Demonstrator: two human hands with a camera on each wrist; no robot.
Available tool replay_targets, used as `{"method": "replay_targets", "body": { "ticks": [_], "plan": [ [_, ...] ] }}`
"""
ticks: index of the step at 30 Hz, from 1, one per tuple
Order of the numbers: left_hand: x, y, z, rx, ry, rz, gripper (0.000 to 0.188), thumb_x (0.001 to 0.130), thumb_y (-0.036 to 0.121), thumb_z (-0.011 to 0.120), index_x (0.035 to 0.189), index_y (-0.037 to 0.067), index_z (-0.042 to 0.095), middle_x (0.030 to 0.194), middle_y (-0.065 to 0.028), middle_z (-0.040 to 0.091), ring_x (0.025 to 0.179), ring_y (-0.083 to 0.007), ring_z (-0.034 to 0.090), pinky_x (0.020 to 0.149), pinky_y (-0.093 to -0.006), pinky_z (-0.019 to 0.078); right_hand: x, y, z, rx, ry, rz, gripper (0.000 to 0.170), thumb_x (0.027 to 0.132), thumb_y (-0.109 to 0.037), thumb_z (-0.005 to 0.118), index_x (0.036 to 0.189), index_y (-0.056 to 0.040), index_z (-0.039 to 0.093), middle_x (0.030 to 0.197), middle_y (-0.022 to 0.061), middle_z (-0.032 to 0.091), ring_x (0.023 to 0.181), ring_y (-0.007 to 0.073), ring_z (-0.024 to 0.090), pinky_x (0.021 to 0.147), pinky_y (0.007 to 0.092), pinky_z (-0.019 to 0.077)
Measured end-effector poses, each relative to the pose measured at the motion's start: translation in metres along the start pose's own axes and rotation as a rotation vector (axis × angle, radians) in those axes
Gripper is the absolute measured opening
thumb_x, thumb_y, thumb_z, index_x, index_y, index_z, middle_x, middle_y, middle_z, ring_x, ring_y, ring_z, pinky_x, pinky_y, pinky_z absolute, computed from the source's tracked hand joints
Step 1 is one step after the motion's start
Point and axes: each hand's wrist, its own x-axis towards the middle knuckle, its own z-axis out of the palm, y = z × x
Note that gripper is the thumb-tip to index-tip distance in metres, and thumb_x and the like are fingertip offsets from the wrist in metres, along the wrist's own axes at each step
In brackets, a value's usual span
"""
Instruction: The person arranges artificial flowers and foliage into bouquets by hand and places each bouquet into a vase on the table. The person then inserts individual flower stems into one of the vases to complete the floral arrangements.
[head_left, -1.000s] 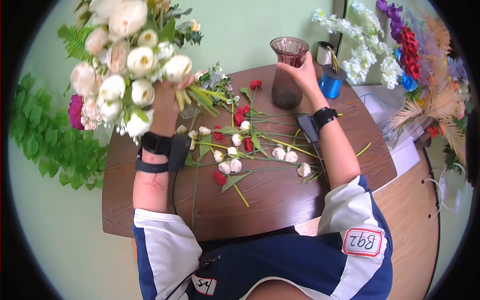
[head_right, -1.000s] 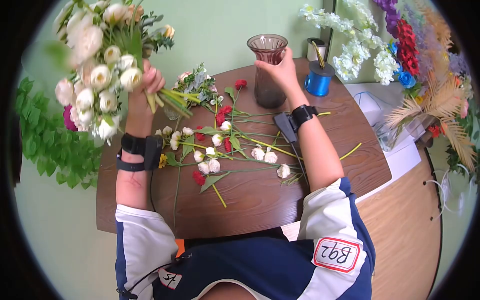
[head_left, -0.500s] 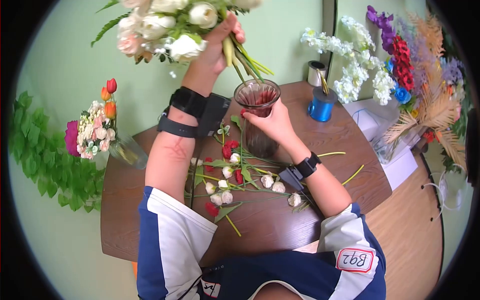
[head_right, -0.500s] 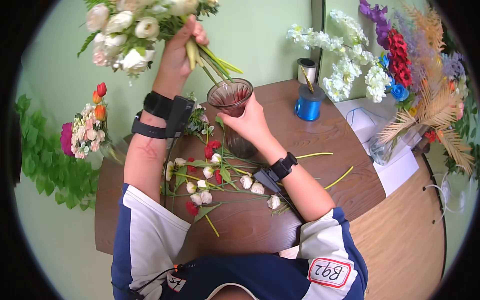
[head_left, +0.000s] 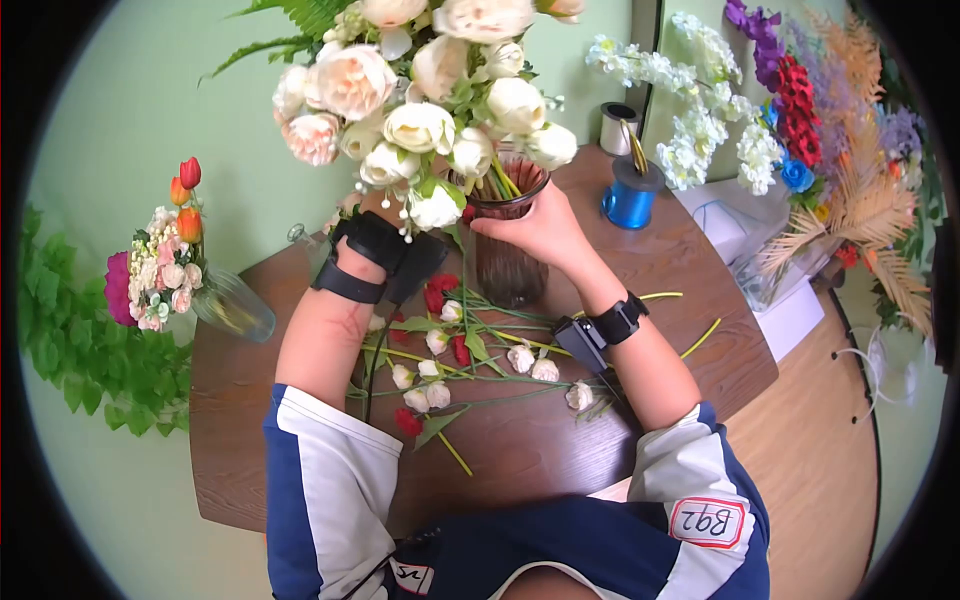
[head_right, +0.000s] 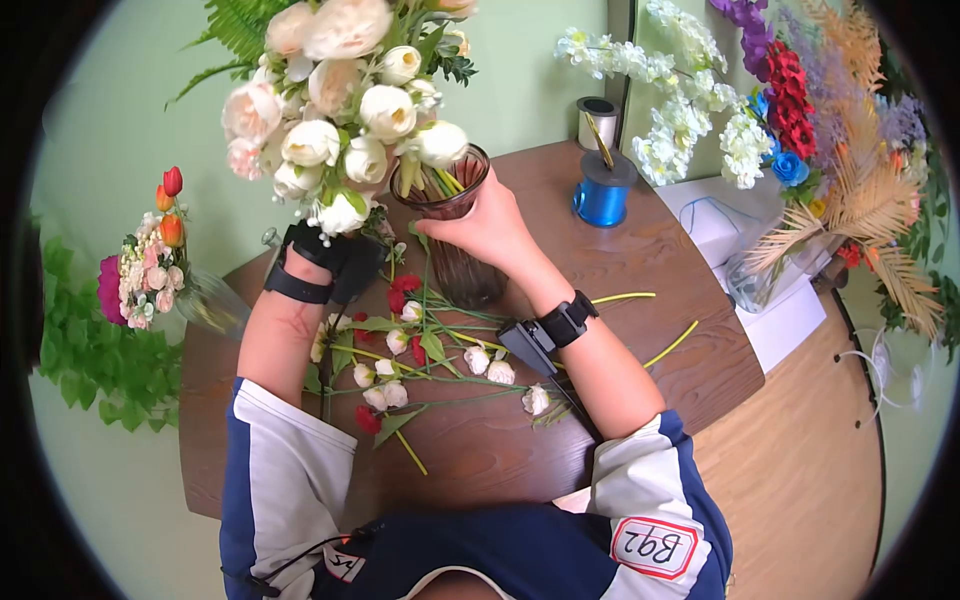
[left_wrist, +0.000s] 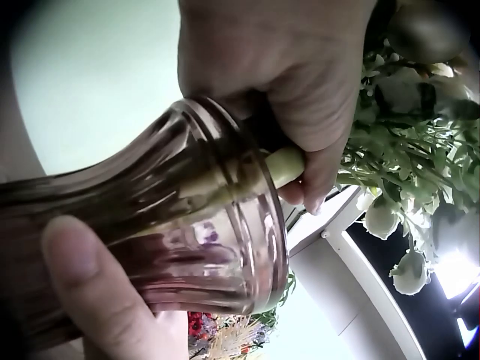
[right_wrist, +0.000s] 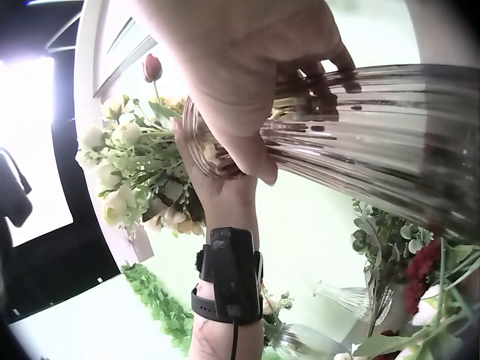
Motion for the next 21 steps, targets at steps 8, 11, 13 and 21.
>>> {"method": "replay_targets", "body": {
  "ticks": [8, 11, 13, 21],
  "plan": [
    [-0.017, -0.033, 0.035, -0.521, -0.168, -0.330, 0.042, 0.083, 0.025, 0.054, 0.121, 0.009, 0.049, 0.127, -0.0103, 0.048, 0.116, -0.0272, 0.046, 0.096, -0.0339, 0.0375, 0.001, -0.005, -0.008, 0.032, -0.074, 0.003, 0.069, 0.060, -0.013, 0.080, 0.117, 0.0015, 0.044, 0.113, 0.0074, 0.053, 0.104, 0.0141, 0.051, 0.088, 0.0301, 0.0420],
    [-0.025, -0.052, 0.054, -0.529, -0.205, -0.354, 0.042, 0.082, 0.025, 0.055, 0.121, 0.009, 0.050, 0.126, -0.0106, 0.049, 0.115, -0.0274, 0.046, 0.095, -0.0337, 0.0381, 0.001, -0.036, -0.027, 0.157, -0.183, 0.038, 0.080, 0.060, -0.017, 0.080, 0.124, 0.0035, 0.036, 0.119, 0.0122, 0.050, 0.112, 0.0185, 0.046, 0.094, 0.0318, 0.0377],
    [-0.031, -0.055, 0.055, -0.405, -0.236, -0.320, 0.041, 0.083, 0.025, 0.055, 0.120, 0.009, 0.050, 0.125, -0.0109, 0.049, 0.114, -0.0274, 0.047, 0.095, -0.0337, 0.0387, 0.010, -0.038, -0.038, 0.261, -0.222, -0.020, 0.090, 0.061, -0.019, 0.081, 0.130, 0.0069, 0.029, 0.124, 0.0154, 0.046, 0.119, 0.0218, 0.039, 0.101, 0.0320, 0.0305],
    [-0.049, -0.047, 0.060, 0.071, -0.379, -0.152, 0.040, 0.083, 0.025, 0.055, 0.120, 0.008, 0.051, 0.121, -0.0122, 0.053, 0.109, -0.0278, 0.051, 0.092, -0.0335, 0.0410, 0.025, -0.070, -0.016, -0.428, 0.083, -0.110, 0.052, 0.064, -0.028, 0.076, 0.107, -0.0052, 0.057, 0.092, 0.0094, 0.064, 0.084, 0.0212, 0.062, 0.077, 0.0323, 0.0486]
  ]
}}
